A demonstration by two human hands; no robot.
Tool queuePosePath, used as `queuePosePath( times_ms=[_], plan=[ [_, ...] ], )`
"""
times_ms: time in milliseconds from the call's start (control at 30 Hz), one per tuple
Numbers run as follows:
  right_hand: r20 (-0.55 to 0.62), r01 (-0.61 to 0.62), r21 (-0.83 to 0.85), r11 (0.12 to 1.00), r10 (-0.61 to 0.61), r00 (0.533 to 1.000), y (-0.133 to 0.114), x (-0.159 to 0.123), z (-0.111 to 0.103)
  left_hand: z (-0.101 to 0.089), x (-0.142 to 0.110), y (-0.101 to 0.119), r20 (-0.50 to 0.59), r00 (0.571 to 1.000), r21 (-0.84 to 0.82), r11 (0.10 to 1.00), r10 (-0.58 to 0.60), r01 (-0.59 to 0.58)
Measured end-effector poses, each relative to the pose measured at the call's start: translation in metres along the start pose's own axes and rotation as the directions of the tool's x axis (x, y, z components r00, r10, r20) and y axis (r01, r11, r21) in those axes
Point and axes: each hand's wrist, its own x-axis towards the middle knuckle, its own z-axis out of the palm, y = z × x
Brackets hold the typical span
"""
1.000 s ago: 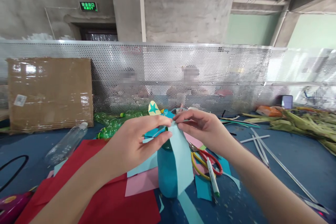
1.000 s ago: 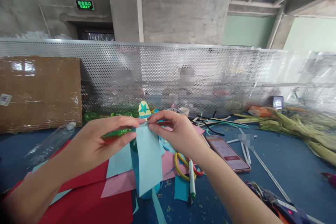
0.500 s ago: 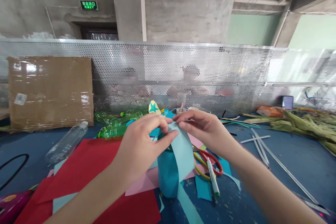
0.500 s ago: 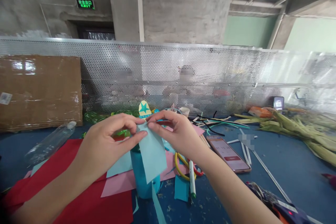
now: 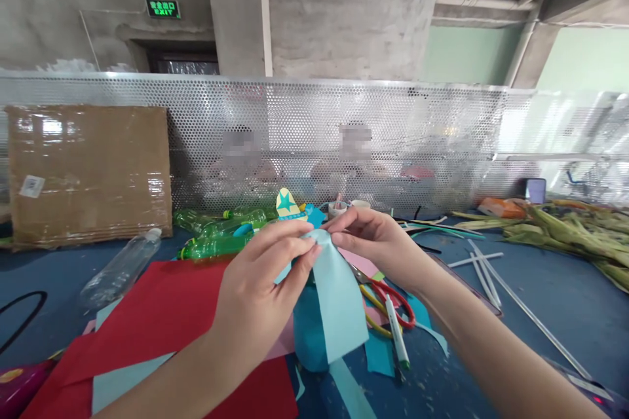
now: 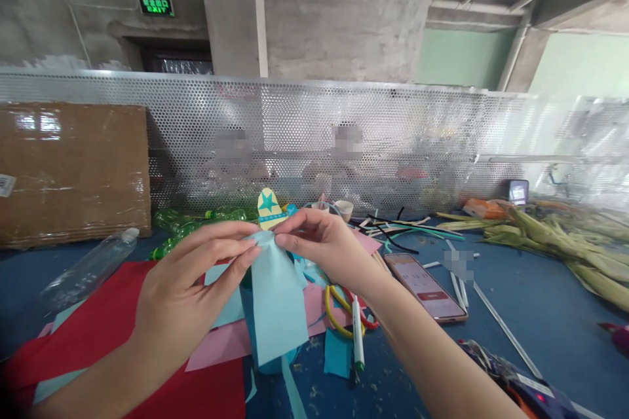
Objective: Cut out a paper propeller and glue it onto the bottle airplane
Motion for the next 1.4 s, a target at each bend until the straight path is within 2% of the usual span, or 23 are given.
queuePosePath(
  times_ms=[233, 433, 567, 767, 967, 1167, 1400],
  plan=[
    [-0.057, 0.02, 0.102, 0.995, -0.014, 0.998, 0.017, 0.004, 0.002, 0.004, -0.003, 0.002, -0.075, 0.997, 0.012, 1.0, 0.018, -0.017],
    [-0.071, 0.066, 0.154, 0.986, -0.056, 0.996, 0.025, 0.002, 0.01, 0.009, -0.011, 0.001, -0.162, 0.986, -0.036, 0.999, -0.042, 0.036],
    [-0.052, 0.107, 0.168, 0.98, -0.099, 0.994, 0.026, 0.001, 0.011, 0.013, -0.016, 0.0, -0.182, 0.979, -0.11, 0.991, -0.096, 0.077],
    [-0.027, 0.133, 0.125, 0.983, -0.131, 0.991, 0.024, 0.001, 0.008, 0.018, -0.021, 0.001, -0.197, 0.97, -0.165, 0.98, -0.143, 0.111],
    [-0.003, 0.133, 0.065, 0.989, -0.133, 0.991, 0.014, -0.001, 0.007, 0.016, -0.018, 0.002, -0.208, 0.977, -0.104, 0.994, -0.055, 0.034],
    [-0.017, 0.145, 0.026, 0.989, -0.145, 0.989, 0.01, -0.003, 0.009, 0.018, -0.017, -0.002, -0.202, 0.979, -0.1, 0.995, -0.036, 0.016],
    [-0.058, 0.181, -0.067, 0.981, -0.185, 0.981, 0.012, -0.001, 0.011, 0.023, -0.02, -0.005, -0.201, 0.972, -0.172, 0.981, -0.119, 0.085]
  ],
)
